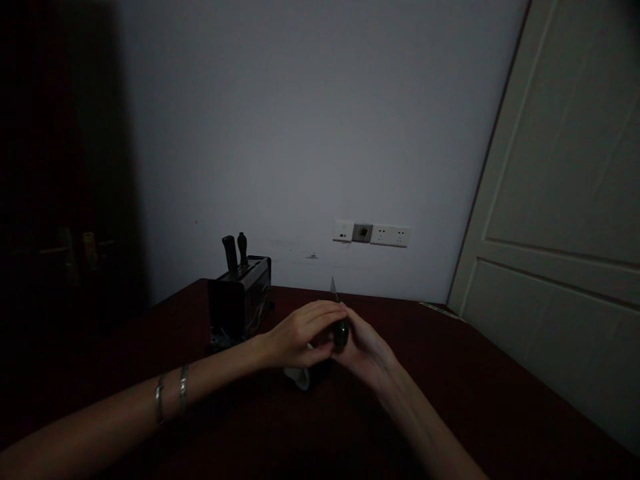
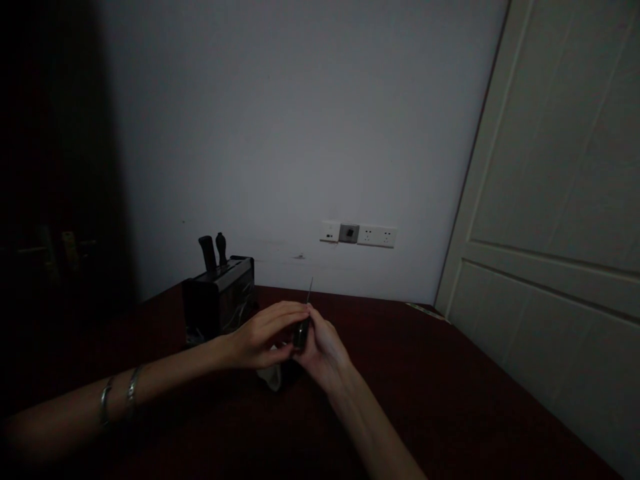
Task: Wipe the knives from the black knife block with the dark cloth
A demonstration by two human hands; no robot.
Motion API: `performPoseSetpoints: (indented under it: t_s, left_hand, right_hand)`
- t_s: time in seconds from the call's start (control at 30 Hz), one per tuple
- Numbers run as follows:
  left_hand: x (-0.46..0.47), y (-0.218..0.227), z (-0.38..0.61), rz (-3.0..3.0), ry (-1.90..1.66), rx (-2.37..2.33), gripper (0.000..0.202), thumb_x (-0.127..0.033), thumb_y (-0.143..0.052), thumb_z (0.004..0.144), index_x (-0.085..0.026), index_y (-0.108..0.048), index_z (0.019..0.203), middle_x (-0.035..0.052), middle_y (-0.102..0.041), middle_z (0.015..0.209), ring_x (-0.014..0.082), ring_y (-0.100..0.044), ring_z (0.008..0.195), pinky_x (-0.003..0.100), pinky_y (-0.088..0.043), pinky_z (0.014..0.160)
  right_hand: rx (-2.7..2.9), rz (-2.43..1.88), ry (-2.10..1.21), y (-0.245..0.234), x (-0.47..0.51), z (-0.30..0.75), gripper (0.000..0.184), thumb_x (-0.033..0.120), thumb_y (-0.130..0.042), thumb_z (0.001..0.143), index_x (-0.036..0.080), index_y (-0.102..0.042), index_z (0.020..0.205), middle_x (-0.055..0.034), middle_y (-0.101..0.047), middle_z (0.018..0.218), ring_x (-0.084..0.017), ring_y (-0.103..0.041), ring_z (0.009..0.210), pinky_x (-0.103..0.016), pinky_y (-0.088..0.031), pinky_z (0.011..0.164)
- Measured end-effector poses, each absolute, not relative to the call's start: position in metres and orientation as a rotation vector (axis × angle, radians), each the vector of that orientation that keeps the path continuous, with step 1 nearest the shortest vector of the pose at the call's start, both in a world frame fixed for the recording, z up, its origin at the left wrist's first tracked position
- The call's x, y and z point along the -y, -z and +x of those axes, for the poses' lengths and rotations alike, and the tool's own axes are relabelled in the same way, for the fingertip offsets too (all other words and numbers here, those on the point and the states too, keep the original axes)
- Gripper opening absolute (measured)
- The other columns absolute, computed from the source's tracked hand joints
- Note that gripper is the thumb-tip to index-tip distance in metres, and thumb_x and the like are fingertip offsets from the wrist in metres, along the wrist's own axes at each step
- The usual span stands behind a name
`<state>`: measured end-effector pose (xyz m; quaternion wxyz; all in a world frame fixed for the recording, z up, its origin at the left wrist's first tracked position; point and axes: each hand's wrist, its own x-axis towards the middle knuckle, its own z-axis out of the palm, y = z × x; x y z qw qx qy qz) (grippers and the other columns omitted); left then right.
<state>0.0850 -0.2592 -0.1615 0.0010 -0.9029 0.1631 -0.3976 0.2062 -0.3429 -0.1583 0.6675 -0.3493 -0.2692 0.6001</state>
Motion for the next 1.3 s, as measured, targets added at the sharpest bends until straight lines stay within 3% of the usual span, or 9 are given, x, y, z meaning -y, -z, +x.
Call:
performPoseSetpoints:
  t_s: [0.13,0.33,0.43,0.53,0.67,0.83,0.97,1.17,1.3]
  left_hand:
    - [0.255,0.153,0.084,-2.799,1.245,-0.502,0.047,-0.009,-0.045,0.080,-0.012,-0.036,0.126,0.0169,-0.052,0.114,0.0230,-0.048,0.110,0.041,-0.046,0.089]
    - [0.246,0.129,0.075,-2.755,1.180,-0.477,0.039,-0.007,-0.037,0.081,-0.009,-0.037,0.120,0.0160,-0.053,0.102,0.0218,-0.051,0.098,0.037,-0.050,0.078]
    - [0.242,0.108,0.063,-2.841,1.141,-0.379,0.034,-0.009,-0.038,0.080,-0.010,-0.042,0.114,0.0140,-0.054,0.096,0.0202,-0.052,0.092,0.035,-0.050,0.076]
    - [0.236,0.085,0.051,-2.891,1.266,-0.214,0.030,-0.010,-0.040,0.080,-0.011,-0.046,0.109,0.0112,-0.055,0.093,0.0182,-0.053,0.087,0.035,-0.049,0.075]
    - [0.219,0.044,0.039,-2.920,1.534,0.019,0.022,-0.016,-0.048,0.080,-0.012,-0.054,0.100,0.0094,-0.057,0.090,0.0169,-0.055,0.083,0.033,-0.049,0.073]
    - [0.189,-0.018,0.026,-2.925,1.911,0.143,0.031,-0.022,-0.058,0.076,-0.010,-0.056,0.104,0.0090,-0.062,0.093,0.0184,-0.058,0.089,0.035,-0.047,0.082]
    - [0.161,-0.060,0.014,-2.865,2.121,0.165,0.029,-0.026,-0.059,0.076,-0.011,-0.057,0.100,0.0084,-0.063,0.092,0.0193,-0.060,0.089,0.038,-0.048,0.081]
    - [0.121,-0.094,0.001,-2.817,2.240,0.289,0.020,-0.025,-0.058,0.078,-0.012,-0.058,0.092,0.0075,-0.062,0.089,0.0204,-0.059,0.094,0.042,-0.046,0.084]
    - [0.095,-0.100,-0.007,-2.853,2.236,0.386,0.017,-0.023,-0.059,0.077,-0.011,-0.058,0.089,0.0086,-0.062,0.090,0.0213,-0.058,0.093,0.045,-0.044,0.085]
  right_hand:
    - [0.443,-0.722,-1.501,0.151,0.341,0.199,0.024,0.031,-0.043,0.086,0.017,-0.057,0.072,0.0007,-0.061,0.058,-0.011,-0.054,0.050,-0.025,-0.042,0.053]
    - [0.476,-0.647,-1.508,0.144,0.334,0.188,0.025,0.041,-0.046,0.084,0.018,-0.058,0.085,-0.0009,-0.064,0.071,-0.016,-0.059,0.065,-0.041,-0.044,0.073]
    - [0.612,-0.627,-1.615,0.138,0.333,0.186,0.045,0.054,-0.039,0.082,0.014,-0.058,0.092,-0.0094,-0.065,0.085,-0.023,-0.062,0.079,-0.048,-0.043,0.078]
    - [0.784,-0.695,-1.794,0.135,0.336,0.185,0.068,0.063,-0.027,0.081,0.005,-0.058,0.096,-0.0218,-0.065,0.094,-0.029,-0.064,0.083,-0.045,-0.045,0.073]
    - [0.964,-0.754,-1.996,0.148,0.340,0.183,0.080,0.067,-0.015,0.079,0.003,-0.063,0.086,-0.0206,-0.069,0.080,-0.028,-0.067,0.065,-0.037,-0.048,0.056]
    - [0.904,-0.917,-1.987,0.185,0.332,0.198,0.076,0.066,-0.018,0.079,0.007,-0.065,0.071,-0.0162,-0.069,0.064,-0.022,-0.065,0.050,-0.026,-0.043,0.043]
    - [0.740,-1.020,-1.920,0.219,0.321,0.218,0.068,0.064,-0.026,0.080,0.010,-0.065,0.069,-0.0117,-0.068,0.058,-0.019,-0.063,0.044,-0.025,-0.040,0.042]
    - [0.582,-1.032,-1.903,0.283,0.308,0.243,0.063,0.060,-0.035,0.080,0.008,-0.067,0.066,-0.0121,-0.066,0.055,-0.015,-0.061,0.048,-0.023,-0.041,0.051]
    - [0.587,-0.946,-1.887,0.321,0.302,0.260,0.056,0.061,-0.048,0.073,0.010,-0.068,0.081,-0.0114,-0.067,0.065,-0.019,-0.063,0.062,-0.032,-0.045,0.068]
